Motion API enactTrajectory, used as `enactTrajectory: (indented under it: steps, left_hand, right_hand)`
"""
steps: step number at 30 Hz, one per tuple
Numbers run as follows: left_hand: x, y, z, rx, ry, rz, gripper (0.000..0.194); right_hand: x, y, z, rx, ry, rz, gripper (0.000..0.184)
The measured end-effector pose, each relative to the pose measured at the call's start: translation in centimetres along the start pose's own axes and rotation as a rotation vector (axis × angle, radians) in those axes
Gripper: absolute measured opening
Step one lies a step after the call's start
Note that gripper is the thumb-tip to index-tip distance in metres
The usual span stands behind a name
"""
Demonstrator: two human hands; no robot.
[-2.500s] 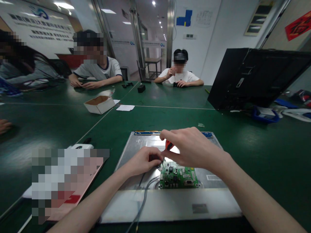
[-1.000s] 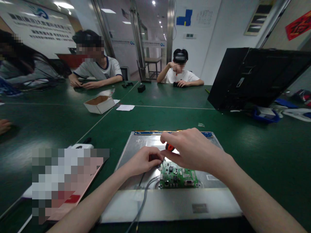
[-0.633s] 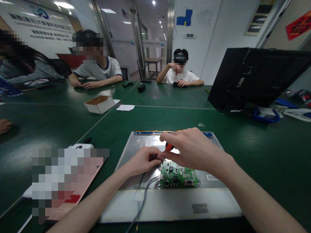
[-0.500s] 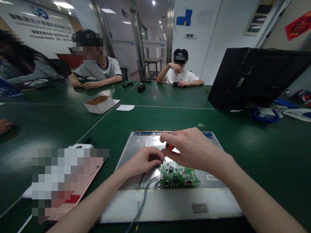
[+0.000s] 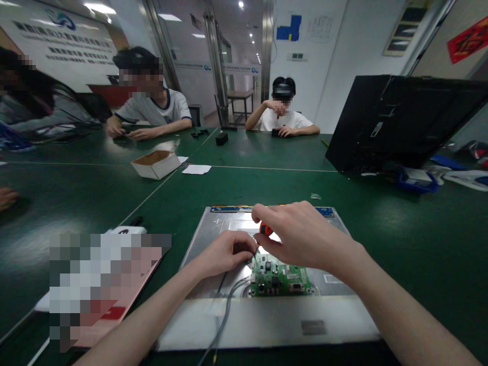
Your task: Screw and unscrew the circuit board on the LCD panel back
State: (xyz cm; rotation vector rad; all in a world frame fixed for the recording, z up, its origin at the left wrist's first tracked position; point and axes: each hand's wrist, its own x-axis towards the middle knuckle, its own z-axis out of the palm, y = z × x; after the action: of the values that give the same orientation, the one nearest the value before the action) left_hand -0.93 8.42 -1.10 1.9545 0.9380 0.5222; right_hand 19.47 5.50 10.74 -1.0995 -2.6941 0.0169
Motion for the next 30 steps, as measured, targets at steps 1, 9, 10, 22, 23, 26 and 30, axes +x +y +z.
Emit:
enactTrajectory:
  steps: [1,9,10,22,23,26,30]
  left_hand:
    - [0.01,0.01,0.05,-0.003,-0.001,-0.006,0.006]
    - [0.06,0.18,-0.08,-0.002,-0.006,-0.016,0.006]
    - [0.05,0.18,-0.09,-0.015,-0.008,-0.014,0.007]
    - [0.01,0.03,-0.07,0.013,-0.004,0.009,0.006]
    - [0.01,0.06,-0.09,0.021,0.002,0.007,0.006]
    - [0.03,0.02,-0.07,0.000,-0.003,-0.009,0.007]
    - [0.08,-0.23,0.05,-0.037,-0.015,-0.004,0.009]
  right_hand:
    - [-0.03,-0.03,-0.01,0.006,0.001,-0.002,0.013]
    - [0.11,0.08,0.03,0.013,0.005,-0.012,0.016]
    - [0.15,0.11,0.04,0.002,0.004,-0.009,0.017]
    - [-0.07,0.15,-0.02,0.042,0.002,-0.031,0.015]
    - [-0.03,0.20,-0.01,0.032,0.003,-0.028,0.016]
    - [0.05,0.31,0.01,-0.006,0.002,-0.021,0.015]
    - [0.03,0.20,0.05,-0.014,0.008,-0.024,0.009]
